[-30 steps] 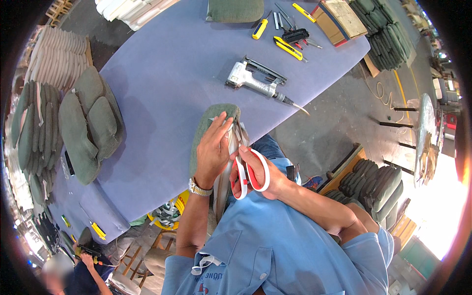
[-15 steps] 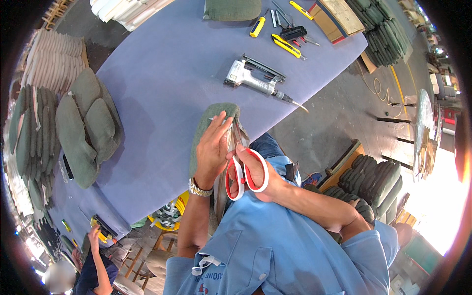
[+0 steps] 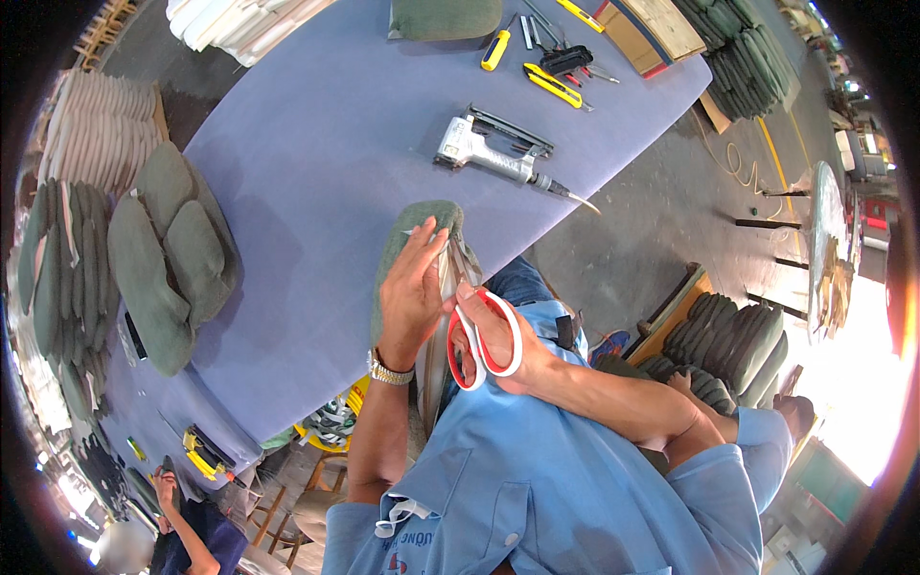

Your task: The person assembles a cushion by folding fabric over a foam insert, trimming excess fabric with scissors, and securing the edges with a staple gun. The person repeats this process on multiple cushions at a workbench.

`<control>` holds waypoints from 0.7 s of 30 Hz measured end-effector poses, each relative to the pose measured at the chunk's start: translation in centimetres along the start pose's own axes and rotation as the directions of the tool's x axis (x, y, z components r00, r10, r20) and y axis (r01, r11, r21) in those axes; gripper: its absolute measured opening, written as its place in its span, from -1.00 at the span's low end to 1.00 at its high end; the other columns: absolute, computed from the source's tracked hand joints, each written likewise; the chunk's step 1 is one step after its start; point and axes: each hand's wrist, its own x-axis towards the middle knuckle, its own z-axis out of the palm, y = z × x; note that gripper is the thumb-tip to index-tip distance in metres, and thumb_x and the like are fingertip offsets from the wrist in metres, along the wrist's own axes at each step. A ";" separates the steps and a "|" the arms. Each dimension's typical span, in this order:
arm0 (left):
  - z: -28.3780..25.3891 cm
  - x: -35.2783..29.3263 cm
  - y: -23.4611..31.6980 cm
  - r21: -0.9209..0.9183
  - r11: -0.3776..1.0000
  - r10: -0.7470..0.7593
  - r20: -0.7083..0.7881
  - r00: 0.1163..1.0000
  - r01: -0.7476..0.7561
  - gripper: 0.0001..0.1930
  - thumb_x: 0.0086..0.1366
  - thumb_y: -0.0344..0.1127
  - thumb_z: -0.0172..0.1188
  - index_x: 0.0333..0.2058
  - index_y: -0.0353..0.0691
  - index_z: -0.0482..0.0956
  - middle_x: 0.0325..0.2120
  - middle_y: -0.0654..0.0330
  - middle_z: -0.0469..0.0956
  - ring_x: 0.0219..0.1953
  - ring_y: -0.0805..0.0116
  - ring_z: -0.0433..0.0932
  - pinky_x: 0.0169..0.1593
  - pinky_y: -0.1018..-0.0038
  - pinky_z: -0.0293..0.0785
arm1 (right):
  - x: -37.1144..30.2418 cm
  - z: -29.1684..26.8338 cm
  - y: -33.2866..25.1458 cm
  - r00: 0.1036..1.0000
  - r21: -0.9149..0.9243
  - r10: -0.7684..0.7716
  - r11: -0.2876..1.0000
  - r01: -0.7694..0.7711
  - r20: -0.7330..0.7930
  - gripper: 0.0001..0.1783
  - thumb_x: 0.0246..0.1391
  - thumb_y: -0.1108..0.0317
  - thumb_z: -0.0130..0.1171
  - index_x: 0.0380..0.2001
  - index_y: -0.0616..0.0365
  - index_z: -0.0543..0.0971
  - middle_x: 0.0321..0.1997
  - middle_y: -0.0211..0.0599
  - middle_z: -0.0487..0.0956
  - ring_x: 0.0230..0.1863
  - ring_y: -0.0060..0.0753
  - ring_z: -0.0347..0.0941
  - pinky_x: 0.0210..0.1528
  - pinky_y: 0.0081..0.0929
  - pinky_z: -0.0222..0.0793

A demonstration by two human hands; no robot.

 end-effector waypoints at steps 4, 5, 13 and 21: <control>-0.2 0.1 0.5 0.003 1.000 -0.012 0.012 1.000 0.012 -0.61 0.47 -0.39 -0.04 0.19 -0.24 0.57 0.27 -0.05 0.49 0.34 -0.08 0.43 0.34 0.17 0.40 | 0.1 -0.5 0.2 1.000 -0.023 -0.019 1.000 0.019 0.002 -0.45 0.45 -0.18 -0.02 -0.01 0.16 0.50 -0.52 -0.31 0.52 -0.72 -0.37 0.45 -0.64 -0.41 0.44; -0.3 0.1 0.5 0.005 1.000 -0.012 0.014 1.000 0.012 -0.61 0.47 -0.39 -0.04 0.19 -0.23 0.57 0.27 -0.05 0.49 0.34 -0.08 0.43 0.34 0.17 0.40 | 0.0 -0.5 0.2 1.000 0.001 -0.021 1.000 0.021 0.014 -0.43 0.45 -0.18 -0.03 -0.01 0.17 0.50 -0.52 -0.30 0.53 -0.71 -0.37 0.46 -0.65 -0.42 0.44; -0.8 0.2 1.1 0.033 0.999 -0.026 -0.009 1.000 0.026 -0.62 0.47 -0.43 0.01 0.21 -0.23 0.54 0.27 -0.04 0.49 0.31 -0.05 0.47 0.31 0.19 0.43 | -2.0 -3.6 -1.2 0.997 0.107 -0.071 0.992 0.069 0.009 -0.40 0.49 -0.19 -0.19 0.08 0.19 0.40 -0.42 -0.17 0.60 -0.57 -0.21 0.57 -0.45 -0.28 0.55; -0.8 0.2 0.6 0.052 0.998 0.039 -0.014 0.999 -0.038 -0.54 0.35 -0.54 0.11 0.23 -0.25 0.51 0.26 -0.06 0.49 0.28 -0.05 0.50 0.29 0.19 0.44 | 0.7 -3.2 -5.5 0.691 -0.787 -0.721 0.393 0.476 0.057 -0.28 0.05 0.19 0.53 0.13 0.21 0.34 -0.35 -0.20 0.63 -0.38 -0.24 0.66 -0.33 -0.30 0.56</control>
